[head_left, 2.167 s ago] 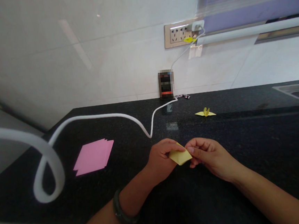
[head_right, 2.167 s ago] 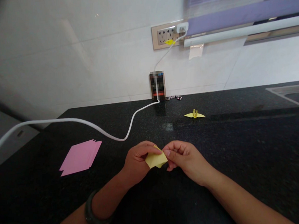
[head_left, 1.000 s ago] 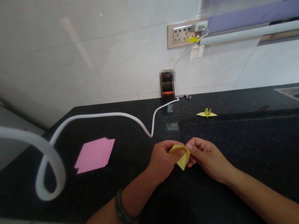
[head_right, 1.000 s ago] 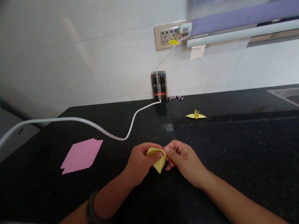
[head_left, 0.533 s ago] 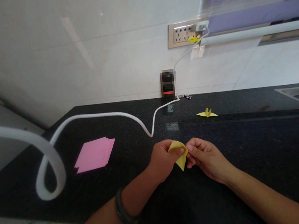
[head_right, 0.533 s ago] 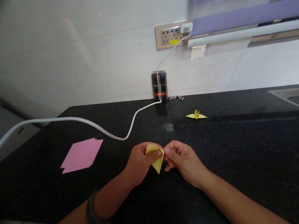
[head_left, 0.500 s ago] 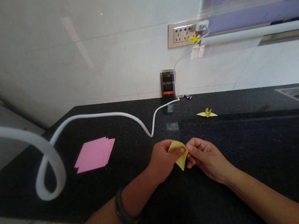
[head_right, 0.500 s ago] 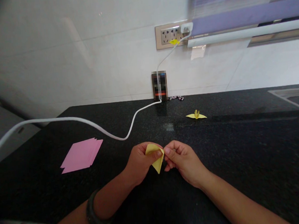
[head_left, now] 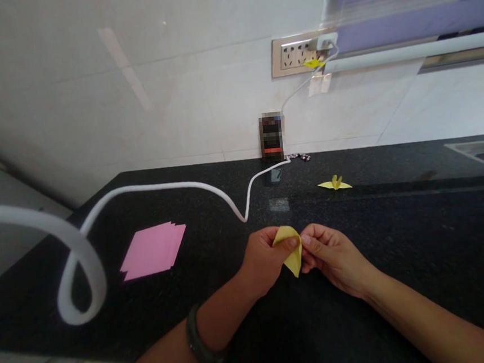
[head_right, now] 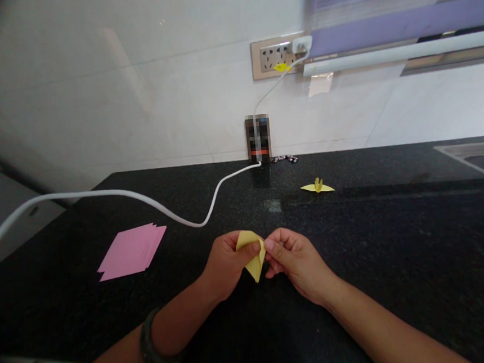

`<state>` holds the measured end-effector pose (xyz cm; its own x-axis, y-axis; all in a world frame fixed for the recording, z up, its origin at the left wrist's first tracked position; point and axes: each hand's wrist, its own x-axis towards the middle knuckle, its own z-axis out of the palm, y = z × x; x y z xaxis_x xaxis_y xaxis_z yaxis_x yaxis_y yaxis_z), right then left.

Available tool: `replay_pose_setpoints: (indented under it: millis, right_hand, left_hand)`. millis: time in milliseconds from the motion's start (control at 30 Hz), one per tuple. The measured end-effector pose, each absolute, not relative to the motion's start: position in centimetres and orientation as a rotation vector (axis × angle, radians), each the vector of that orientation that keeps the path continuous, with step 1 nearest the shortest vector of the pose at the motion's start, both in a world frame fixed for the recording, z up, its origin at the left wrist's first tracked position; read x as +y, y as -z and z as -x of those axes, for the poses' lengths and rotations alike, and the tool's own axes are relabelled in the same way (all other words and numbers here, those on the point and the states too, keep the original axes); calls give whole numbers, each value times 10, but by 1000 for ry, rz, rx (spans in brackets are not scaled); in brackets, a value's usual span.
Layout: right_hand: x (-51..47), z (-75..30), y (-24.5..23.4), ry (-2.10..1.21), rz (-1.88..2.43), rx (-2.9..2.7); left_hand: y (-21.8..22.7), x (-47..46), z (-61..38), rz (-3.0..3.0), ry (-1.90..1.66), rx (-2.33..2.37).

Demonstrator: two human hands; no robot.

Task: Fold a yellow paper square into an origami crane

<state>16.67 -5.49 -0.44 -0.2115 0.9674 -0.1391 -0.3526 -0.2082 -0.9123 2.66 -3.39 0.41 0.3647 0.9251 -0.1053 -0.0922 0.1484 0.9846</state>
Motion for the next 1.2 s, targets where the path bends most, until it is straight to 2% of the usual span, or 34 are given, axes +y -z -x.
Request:
replay_pose_setpoints:
  millis: [400, 667, 1033, 1200]
  right_hand:
    - [-52, -173, 5, -1607, 1043, -1038]
    - [-49, -178, 3, -1470, 1138, -1286]
    - [-48, -181, 1, -1413, 1212, -1352]
    - [-46, -181, 1, -1359, 1235, -1391]
  left_hand:
    - [-5, -32, -24, -1207, -847, 905]
    - [-3, -30, -26, -1155, -840, 893]
    - [-6, -30, -25, -1115, -810, 742]
    - [-6, -29, -26, -1095, -816, 822]
